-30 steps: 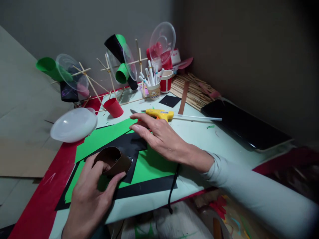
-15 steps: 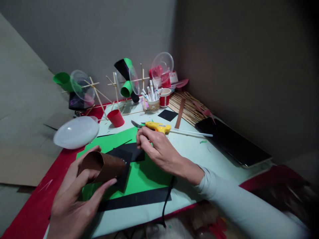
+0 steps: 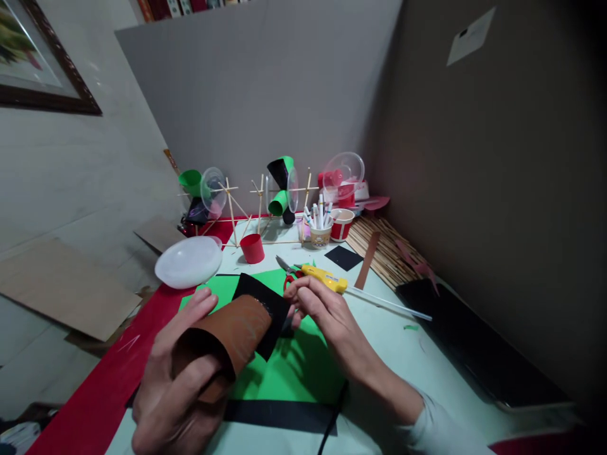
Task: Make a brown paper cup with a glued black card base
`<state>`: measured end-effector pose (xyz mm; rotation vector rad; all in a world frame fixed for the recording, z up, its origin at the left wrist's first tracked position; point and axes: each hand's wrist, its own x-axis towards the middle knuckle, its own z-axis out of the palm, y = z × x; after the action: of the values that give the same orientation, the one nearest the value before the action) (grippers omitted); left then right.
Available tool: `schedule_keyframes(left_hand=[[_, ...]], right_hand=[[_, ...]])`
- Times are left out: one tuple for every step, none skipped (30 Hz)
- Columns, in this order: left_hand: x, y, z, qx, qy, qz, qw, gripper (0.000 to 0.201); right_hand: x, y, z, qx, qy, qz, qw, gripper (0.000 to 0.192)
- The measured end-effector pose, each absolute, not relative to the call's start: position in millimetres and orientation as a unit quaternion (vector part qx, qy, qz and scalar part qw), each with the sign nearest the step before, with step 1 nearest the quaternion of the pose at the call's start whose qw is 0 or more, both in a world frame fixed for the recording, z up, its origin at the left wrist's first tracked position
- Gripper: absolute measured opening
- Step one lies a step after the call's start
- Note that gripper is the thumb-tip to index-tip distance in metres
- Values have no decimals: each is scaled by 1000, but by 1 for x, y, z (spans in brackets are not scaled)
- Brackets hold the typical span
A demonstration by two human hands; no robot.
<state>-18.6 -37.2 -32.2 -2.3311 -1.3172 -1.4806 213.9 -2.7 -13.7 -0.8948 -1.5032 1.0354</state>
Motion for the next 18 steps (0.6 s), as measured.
schedule_keyframes(left_hand=[[-17, -35, -30, -784, -396, -475, 52, 20], [-16, -32, -27, -807, -357, -466, 67, 24], [-13, -29, -25, -828, -320, -454, 79, 26], [-10, -26, -22, -842, -293, -444, 86, 27], [-7, -23, -20, -851, -276, -438, 87, 26], [-3, -21, -18, -855, -269, -435, 84, 25], [-1, -20, -17, -856, -270, -434, 78, 25], [0, -19, -16, -855, -280, -431, 69, 25], [0, -18, -16, -851, -296, -430, 55, 24], [-1, -18, -15, -846, -310, -433, 33, 21], [-4, -17, -14, -841, -314, -440, 4, 16], [-7, -16, -13, -837, -312, -449, -37, 15], [-10, -14, -12, -836, -285, -462, -84, 25], [-11, -12, -10, -835, -248, -472, -133, 33], [-11, -9, -8, -812, -254, -487, -196, 35], [-8, -6, -6, -762, -278, -532, -243, 37], [-4, -4, -4, -690, -348, -559, -300, 44], [1, -2, -2, -634, -406, -562, -343, 50]], right_hand=[[215, -5, -12, -372, -626, 445, 520, 34], [215, -7, -10, -374, -627, 451, 513, 35], [216, -8, -10, -379, -630, 452, 505, 35], [217, -9, -9, -385, -635, 446, 499, 34], [217, -10, -9, -392, -641, 437, 495, 33], [217, -10, -10, -394, -644, 432, 494, 33], [217, -10, -11, -393, -643, 432, 495, 34], [218, -9, -12, -392, -639, 434, 501, 35], [218, -8, -12, -393, -629, 437, 508, 36], [219, -7, -13, -398, -618, 439, 517, 36], [219, -5, -14, -405, -604, 440, 526, 36], [220, -4, -14, -416, -591, 439, 534, 37], [220, -3, -15, -428, -579, 437, 539, 38], [221, -2, -15, -439, -570, 435, 542, 39], [221, -1, -15, -448, -564, 433, 542, 41], [221, 0, -16, -454, -561, 433, 540, 42], [221, 0, -16, -458, -558, 433, 539, 43], [221, 0, -16, -458, -556, 437, 539, 42]])
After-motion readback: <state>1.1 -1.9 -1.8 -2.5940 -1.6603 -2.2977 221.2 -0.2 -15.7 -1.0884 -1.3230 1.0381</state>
